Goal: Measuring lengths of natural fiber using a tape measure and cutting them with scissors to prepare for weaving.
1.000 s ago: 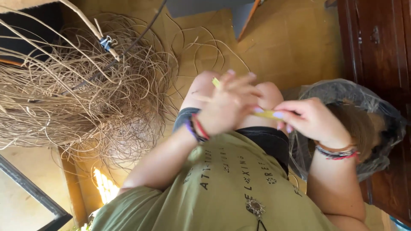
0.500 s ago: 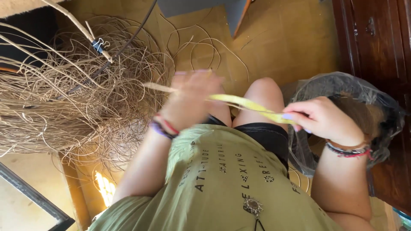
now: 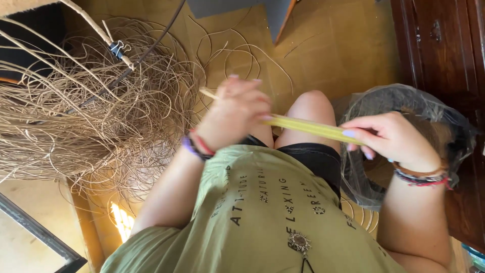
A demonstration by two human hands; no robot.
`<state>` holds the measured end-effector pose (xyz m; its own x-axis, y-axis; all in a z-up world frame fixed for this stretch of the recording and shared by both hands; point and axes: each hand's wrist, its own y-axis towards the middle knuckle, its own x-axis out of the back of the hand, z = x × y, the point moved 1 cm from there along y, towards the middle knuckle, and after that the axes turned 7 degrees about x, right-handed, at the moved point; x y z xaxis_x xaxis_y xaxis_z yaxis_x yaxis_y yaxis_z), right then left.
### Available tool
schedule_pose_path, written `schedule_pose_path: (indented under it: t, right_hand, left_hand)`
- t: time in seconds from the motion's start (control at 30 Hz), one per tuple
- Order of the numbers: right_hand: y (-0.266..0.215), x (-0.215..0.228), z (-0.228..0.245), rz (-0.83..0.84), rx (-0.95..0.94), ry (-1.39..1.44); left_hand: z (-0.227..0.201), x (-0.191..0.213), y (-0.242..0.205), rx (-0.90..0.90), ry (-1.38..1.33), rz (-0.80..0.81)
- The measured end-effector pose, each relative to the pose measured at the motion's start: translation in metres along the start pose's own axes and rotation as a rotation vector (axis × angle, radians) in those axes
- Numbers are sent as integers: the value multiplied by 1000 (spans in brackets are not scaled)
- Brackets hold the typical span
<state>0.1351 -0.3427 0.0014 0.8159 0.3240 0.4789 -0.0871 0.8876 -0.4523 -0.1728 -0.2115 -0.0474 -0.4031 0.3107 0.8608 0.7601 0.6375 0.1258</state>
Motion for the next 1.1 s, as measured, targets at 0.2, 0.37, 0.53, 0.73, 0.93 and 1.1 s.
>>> schedule_pose_path:
  t: [0.2, 0.37, 0.53, 0.73, 0.93, 1.1]
  right_hand:
    - [-5, 4, -12, -20, -50, 24]
    - [2, -1, -8, -28, 11, -39]
    - [8, -7, 7, 37, 14, -40]
    - [14, -16, 15, 90, 130, -73]
    - [-2, 0, -13, 75, 0, 188]
    - [-7, 6, -24, 52, 29, 154]
  left_hand:
    - [37, 22, -28, 141, -52, 120]
    - [43, 20, -25, 285, -10, 411]
    - [-7, 0, 1, 279, -18, 581]
    - [-74, -39, 26, -52, -365, 122]
    - [-55, -40, 22, -60, -247, 89]
    - [-42, -29, 18, -15, -278, 186]
